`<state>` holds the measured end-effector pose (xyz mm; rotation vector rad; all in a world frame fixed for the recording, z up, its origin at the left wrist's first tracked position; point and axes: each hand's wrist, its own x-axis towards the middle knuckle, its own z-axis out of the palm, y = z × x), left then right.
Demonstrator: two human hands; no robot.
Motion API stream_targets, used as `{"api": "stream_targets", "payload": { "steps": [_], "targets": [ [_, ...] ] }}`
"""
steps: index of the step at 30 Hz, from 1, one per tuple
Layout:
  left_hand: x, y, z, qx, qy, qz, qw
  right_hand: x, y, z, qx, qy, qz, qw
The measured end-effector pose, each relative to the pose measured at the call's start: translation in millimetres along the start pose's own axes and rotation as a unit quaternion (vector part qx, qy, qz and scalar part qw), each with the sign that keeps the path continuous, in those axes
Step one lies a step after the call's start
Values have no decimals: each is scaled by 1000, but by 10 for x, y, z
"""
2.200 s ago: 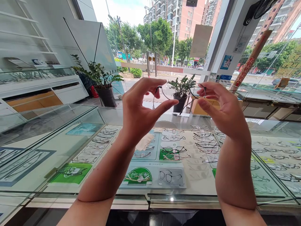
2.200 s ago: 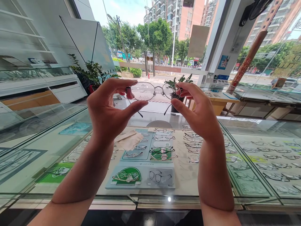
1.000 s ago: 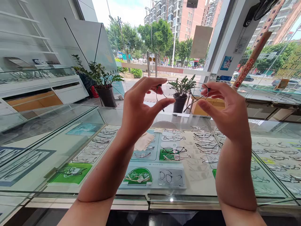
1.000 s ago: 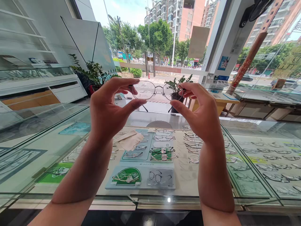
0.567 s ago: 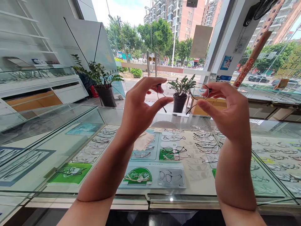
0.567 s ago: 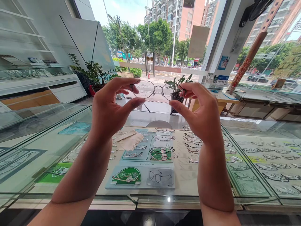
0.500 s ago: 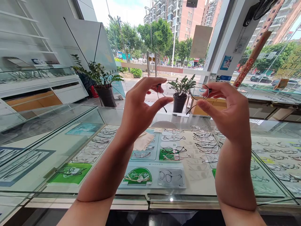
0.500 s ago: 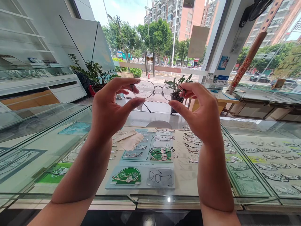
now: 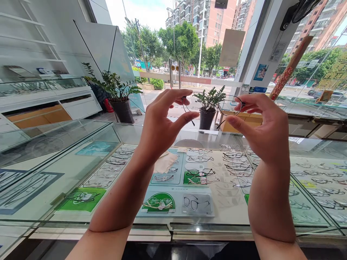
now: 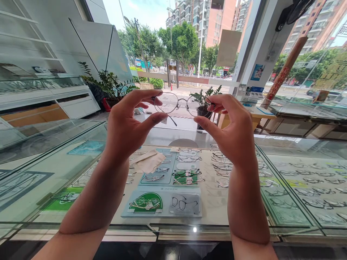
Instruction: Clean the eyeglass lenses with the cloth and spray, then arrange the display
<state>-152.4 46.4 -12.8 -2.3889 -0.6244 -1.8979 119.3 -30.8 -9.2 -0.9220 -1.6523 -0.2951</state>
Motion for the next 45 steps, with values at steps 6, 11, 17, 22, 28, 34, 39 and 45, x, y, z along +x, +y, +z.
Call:
{"api": "stream_targets", "payload": {
  "steps": [6,11,17,22,28,34,39,45],
  "targets": [
    [-2,4,2,1,2,4,1000,1,2,4,-14,2,-13,1000],
    [-4,3,2,4,-1,5,1000,7,-29,7,-8,8,-6,1000],
    [-7,-12,10,6,1,8,1000,1,-19,2,-7,10,-2,1000],
    [-8,-15,24,3,7,10,1000,-2,12,-3,-4,-2,-6,1000],
    [-21,15,28,7,27,14,1000,20,55,8,-1,-16,-10,1000],
    [-33,23,33,22,39,29,999,27,56,8,1,-27,-4,1000],
    [-31,8,35,25,43,38,998,28,50,4,4,-36,2,999],
    [-31,25,36,27,44,44,998,26,94,13,3,-41,10,999]
  ]
}}
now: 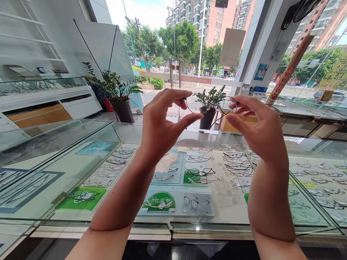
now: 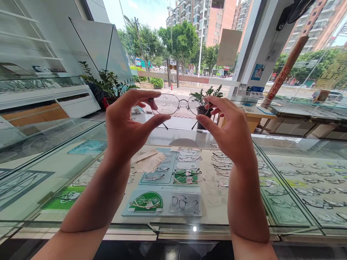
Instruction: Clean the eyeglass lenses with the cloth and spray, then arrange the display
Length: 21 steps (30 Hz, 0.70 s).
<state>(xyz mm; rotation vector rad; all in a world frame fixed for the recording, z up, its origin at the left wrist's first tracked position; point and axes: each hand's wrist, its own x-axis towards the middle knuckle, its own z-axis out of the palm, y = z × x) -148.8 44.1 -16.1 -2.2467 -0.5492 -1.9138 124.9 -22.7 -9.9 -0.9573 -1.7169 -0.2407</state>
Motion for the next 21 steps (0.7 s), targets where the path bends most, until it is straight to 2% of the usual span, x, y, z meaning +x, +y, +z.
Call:
{"api": "stream_targets", "payload": {
  "steps": [8,14,21],
  "targets": [
    [-2,-34,1,2,-17,-20,1000,-3,-6,28,-5,12,-6,1000],
    [-23,-144,42,13,-14,-50,999,3,-26,152,-59,74,-46,994],
    [-40,-196,108,26,24,-21,999,-6,-41,301,-118,126,-103,979]
  ]
}}
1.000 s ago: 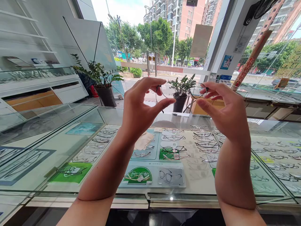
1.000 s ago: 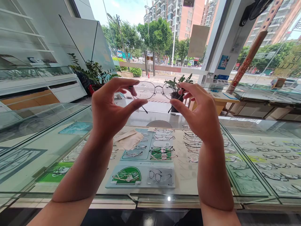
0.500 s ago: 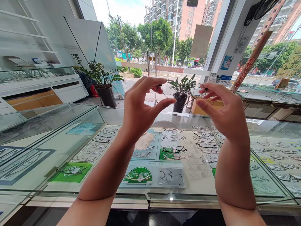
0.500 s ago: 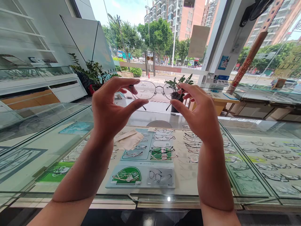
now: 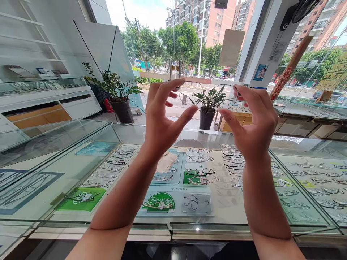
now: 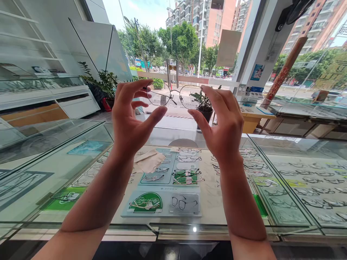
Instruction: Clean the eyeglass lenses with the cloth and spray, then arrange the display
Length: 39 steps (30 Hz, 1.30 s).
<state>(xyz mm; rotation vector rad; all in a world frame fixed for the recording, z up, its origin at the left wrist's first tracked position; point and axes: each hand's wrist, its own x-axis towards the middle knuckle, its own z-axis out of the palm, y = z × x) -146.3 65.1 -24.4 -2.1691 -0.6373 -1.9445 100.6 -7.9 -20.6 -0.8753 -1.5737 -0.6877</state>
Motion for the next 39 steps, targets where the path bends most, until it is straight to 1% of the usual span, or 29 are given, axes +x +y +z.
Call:
{"api": "stream_targets", "payload": {
  "steps": [4,7,10,13,18,22,25,27,29,31,33,34,36,39],
  "targets": [
    [-18,-73,82,22,48,28,998,-17,39,79,-13,25,-27,999],
    [-35,-74,146,31,90,33,995,-21,26,94,24,36,-39,998],
    [-50,-24,185,45,109,22,993,-19,-24,72,58,5,1,998],
    [-64,12,199,65,116,13,991,-8,-68,55,40,-8,36,998],
    [-78,9,193,72,149,24,986,18,-104,68,26,-26,59,998],
    [-86,3,177,57,155,37,986,-3,-79,97,66,-38,88,993],
    [-93,-18,184,55,149,34,987,-34,-33,121,123,-40,105,986],
    [-97,-43,201,56,146,29,987,-43,-25,123,135,-36,108,984],
    [-99,-75,223,57,145,18,988,-36,-47,110,134,-20,120,983],
    [-100,-109,247,48,142,4,989,-19,-90,87,152,11,135,979],
    [-101,-144,266,26,137,-2,990,-2,-131,63,172,45,136,975],
    [-102,-159,273,18,135,0,991,3,-145,52,169,50,134,975],
    [-104,-183,279,26,135,10,990,4,-159,32,143,40,131,980],
    [-106,-196,275,65,145,20,987,-14,-144,10,122,13,128,984]
  ]
}}
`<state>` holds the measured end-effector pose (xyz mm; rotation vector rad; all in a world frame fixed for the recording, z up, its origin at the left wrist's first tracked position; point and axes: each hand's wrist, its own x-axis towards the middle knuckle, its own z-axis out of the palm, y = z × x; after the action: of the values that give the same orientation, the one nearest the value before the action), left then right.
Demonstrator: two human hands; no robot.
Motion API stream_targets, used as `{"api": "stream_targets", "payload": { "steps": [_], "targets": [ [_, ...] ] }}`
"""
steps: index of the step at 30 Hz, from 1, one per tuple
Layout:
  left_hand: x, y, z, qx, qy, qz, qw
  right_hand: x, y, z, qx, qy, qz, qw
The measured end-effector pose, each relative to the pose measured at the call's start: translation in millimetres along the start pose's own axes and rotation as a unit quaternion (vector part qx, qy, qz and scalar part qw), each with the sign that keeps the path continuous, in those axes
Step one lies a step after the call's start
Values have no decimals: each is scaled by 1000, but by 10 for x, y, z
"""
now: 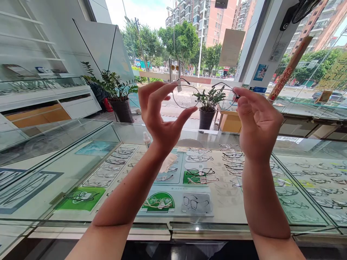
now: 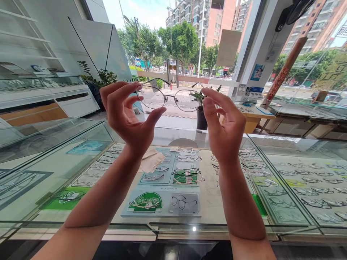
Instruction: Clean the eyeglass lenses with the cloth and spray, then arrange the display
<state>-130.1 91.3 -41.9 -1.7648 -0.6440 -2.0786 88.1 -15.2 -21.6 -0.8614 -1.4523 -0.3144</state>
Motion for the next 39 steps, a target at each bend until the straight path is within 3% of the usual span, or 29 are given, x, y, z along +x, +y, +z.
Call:
{"api": "stream_targets", "payload": {
  "steps": [6,11,15,29,36,39],
  "targets": [
    [24,2,-9,-15,5,6,1000,-1,36,-22,-18,-35,-7,999],
    [56,2,-11,-13,-6,3,1000,35,-21,-16,90,6,34,995],
    [71,21,-15,-4,-14,-1,1000,35,-18,-22,60,-17,68,996],
    [52,33,-8,-31,-31,-11,999,22,12,-7,-2,-68,-1,998],
    [41,88,-37,-59,-58,-41,996,38,-16,37,199,-6,31,979],
    [42,74,-27,-89,-55,-35,994,39,-14,50,224,-4,32,974]
  ]
}}
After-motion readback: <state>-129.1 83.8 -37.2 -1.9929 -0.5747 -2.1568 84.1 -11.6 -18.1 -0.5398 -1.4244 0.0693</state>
